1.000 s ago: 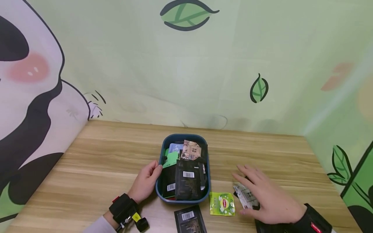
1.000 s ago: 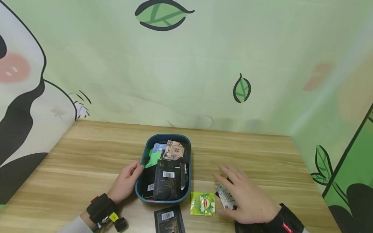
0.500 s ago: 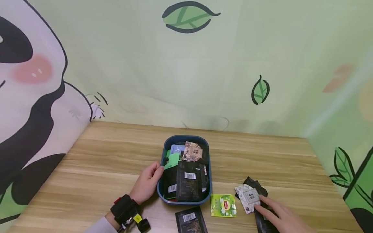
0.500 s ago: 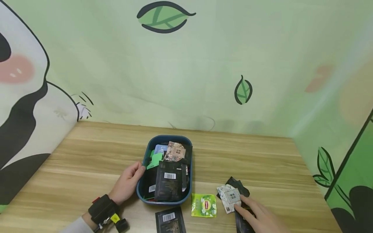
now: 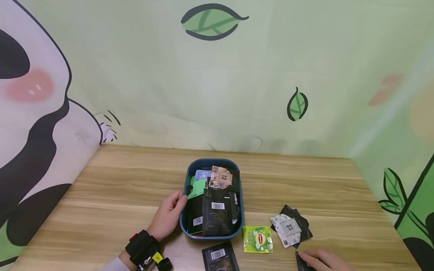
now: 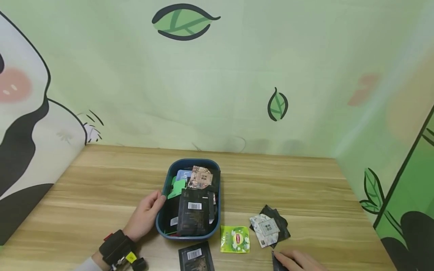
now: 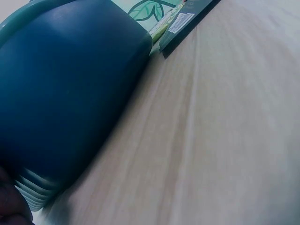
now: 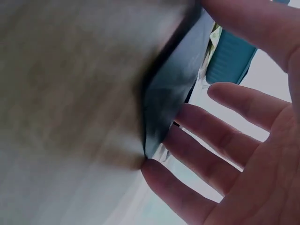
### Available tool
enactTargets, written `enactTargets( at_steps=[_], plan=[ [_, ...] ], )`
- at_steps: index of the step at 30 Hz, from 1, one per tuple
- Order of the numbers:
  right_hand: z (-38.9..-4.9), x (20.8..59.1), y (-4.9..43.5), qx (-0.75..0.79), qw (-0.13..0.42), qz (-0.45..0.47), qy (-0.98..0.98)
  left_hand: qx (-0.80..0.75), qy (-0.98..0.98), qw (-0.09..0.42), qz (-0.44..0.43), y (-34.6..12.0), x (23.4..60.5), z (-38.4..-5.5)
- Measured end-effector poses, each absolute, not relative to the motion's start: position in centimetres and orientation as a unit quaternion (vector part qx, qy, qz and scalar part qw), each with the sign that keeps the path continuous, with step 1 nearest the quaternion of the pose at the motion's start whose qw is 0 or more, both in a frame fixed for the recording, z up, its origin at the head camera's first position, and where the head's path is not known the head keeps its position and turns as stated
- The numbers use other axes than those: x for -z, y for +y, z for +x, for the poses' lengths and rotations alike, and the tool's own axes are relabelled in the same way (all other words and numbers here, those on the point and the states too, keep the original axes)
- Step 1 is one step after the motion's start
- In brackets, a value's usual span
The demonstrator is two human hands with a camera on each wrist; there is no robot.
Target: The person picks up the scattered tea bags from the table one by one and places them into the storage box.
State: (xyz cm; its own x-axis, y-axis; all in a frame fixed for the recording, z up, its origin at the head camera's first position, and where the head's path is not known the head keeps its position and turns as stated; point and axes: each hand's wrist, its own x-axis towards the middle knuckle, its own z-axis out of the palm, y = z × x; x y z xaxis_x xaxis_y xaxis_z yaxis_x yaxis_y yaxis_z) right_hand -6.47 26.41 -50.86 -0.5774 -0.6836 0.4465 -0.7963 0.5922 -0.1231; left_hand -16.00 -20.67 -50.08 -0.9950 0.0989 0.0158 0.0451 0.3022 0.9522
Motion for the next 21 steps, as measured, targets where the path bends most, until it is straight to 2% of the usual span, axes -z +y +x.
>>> enactTargets(
  at_steps=[6, 16, 19, 21],
  plan=[
    [-5.0, 50.5, 25.1, -0.134, 0.185, 0.344, -0.911, -0.590, 0.805, 0.021, 0.053, -20.7, 50.1, -16.0],
    [-5.1, 49.7, 24.8, -0.158, 0.233, 0.395, -0.875, -0.599, 0.799, 0.015, 0.051, -20.5, 50.1, -16.0],
    [-4.9, 49.5, 24.4, -0.131, 0.225, 0.390, -0.883, -0.600, 0.798, 0.011, 0.053, -20.5, 50.2, -16.1],
    [-5.1, 49.5, 24.4, -0.114, 0.185, 0.399, -0.891, -0.600, 0.798, 0.010, 0.054, -20.5, 50.3, -16.2]
  ],
)
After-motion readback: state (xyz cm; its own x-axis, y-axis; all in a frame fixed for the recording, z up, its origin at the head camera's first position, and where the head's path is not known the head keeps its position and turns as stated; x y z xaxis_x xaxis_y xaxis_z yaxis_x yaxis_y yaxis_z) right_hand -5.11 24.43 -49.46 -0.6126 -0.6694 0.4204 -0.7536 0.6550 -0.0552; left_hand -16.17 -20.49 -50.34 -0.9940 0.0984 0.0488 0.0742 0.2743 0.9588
